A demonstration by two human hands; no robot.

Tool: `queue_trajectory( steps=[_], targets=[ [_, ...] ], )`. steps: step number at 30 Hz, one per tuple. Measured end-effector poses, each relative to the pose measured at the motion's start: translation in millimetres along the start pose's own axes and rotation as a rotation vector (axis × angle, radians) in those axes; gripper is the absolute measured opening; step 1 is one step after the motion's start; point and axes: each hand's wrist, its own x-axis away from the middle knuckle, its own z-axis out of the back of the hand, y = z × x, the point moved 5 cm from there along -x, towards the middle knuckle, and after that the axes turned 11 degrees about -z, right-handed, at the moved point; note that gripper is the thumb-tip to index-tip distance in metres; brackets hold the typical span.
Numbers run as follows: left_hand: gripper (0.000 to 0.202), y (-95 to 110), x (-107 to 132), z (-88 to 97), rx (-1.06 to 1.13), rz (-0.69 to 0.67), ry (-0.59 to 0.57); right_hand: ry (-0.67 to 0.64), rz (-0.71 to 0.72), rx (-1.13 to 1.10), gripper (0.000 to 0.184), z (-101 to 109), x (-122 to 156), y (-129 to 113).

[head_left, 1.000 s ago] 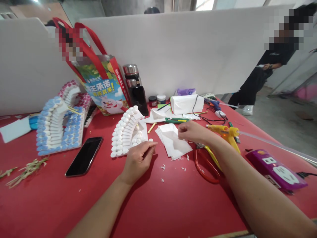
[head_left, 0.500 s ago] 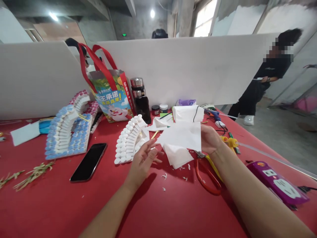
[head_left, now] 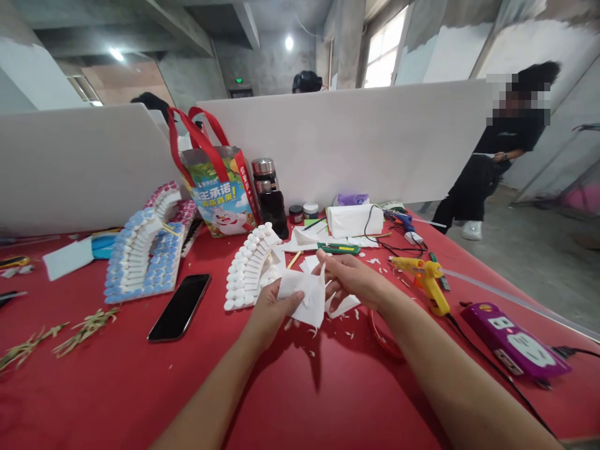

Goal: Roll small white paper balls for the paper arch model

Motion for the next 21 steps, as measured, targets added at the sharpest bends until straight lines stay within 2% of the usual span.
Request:
queue_trajectory(
  steps=[4,8,12,16,21],
  targets=[
    [0.036,1.1,2.3,-6.8,-0.099,0.040,-0.111,0.040,-0.044,0.157,0.052,-1.9,-0.9,12.1],
    [0.040,0.8,0.3,-7.1,-0.106,0.031,-0.140,0.105,-0.008,0.219,0.046,6.2,0.1,22.2],
    [0.037,-3.0,-1.6,-1.3,-0.112,0.012,-0.152,0.161,0.056,0.037,0.042,12.1,-2.0,24.5],
    [0.024,-3.2,2.3,-3.0,-0.176,0.009,-0.259,0.018,0.078,-0.270,0.032,8.9,-7.7,25.1],
    [0.018,1.8,10.4,-15.4,-0.280,0.041,-0.441,-0.057,0.027,-0.362,0.022,1.3,-9.7,29.6]
  ],
)
